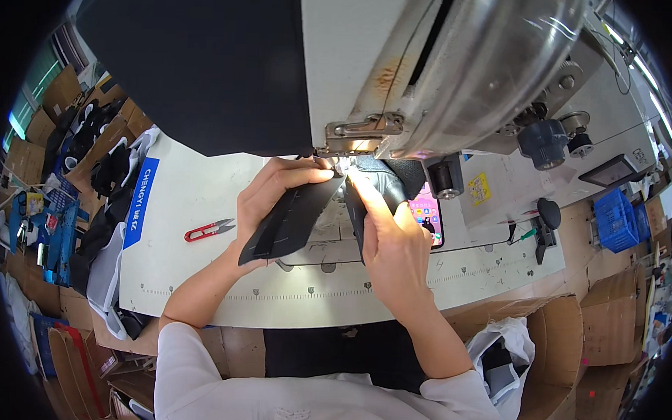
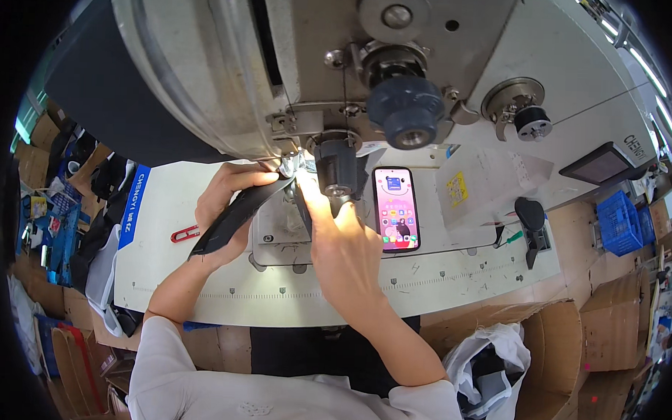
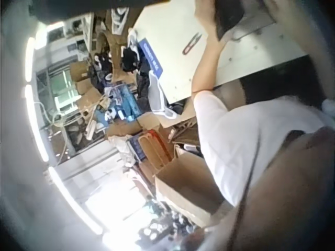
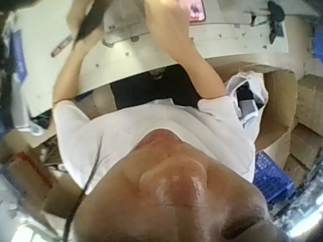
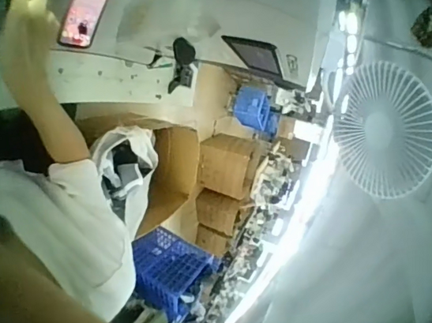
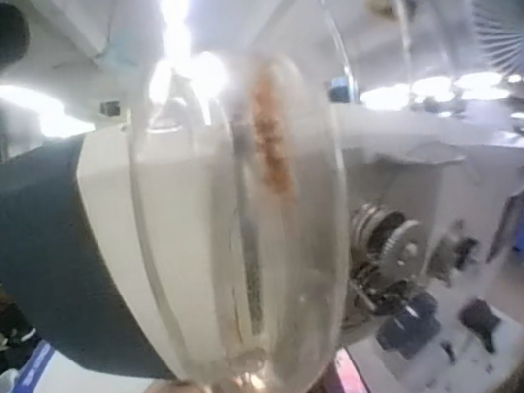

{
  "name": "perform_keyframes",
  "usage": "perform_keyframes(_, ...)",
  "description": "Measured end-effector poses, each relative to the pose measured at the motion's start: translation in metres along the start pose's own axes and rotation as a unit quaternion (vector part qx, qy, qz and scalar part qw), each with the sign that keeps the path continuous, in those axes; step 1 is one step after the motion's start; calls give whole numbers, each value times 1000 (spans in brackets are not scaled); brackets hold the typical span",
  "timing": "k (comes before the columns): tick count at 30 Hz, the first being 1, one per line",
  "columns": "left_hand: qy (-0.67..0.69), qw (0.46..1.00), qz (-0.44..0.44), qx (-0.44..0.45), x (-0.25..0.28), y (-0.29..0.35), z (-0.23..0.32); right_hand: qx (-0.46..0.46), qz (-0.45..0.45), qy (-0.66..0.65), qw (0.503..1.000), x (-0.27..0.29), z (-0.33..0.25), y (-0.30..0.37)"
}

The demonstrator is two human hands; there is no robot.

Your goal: The person stitches shoe components together using a sewing machine and trims excess thread using thread snips.

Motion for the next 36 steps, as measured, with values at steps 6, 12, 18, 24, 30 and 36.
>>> perform_keyframes(6,-207,971,-26,-113,-4,0,23,32,38,-151,987,-2,13,-2)
perform_keyframes(12,-251,960,-63,-110,-8,-2,31,-48,88,-283,954,3,20,0)
perform_keyframes(18,-237,965,-62,-99,-6,0,27,-66,35,-223,972,-10,23,4)
perform_keyframes(24,-244,961,-42,-125,-5,1,30,-8,52,-234,971,-4,23,3)
perform_keyframes(30,-267,952,-36,-144,-4,4,30,-9,29,-235,972,-5,19,0)
perform_keyframes(36,-272,952,-48,-132,-2,6,33,-21,47,-263,964,-6,17,-1)
Point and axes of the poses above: each hand's wrist, its own y-axis away from the middle knuckle, its own x-axis out of the back of the hand, z = x × y, the point moved 8 cm from there along -y, towards the middle knuckle, and after that the axes turned 14 degrees about -y, right-handed, at the moved point
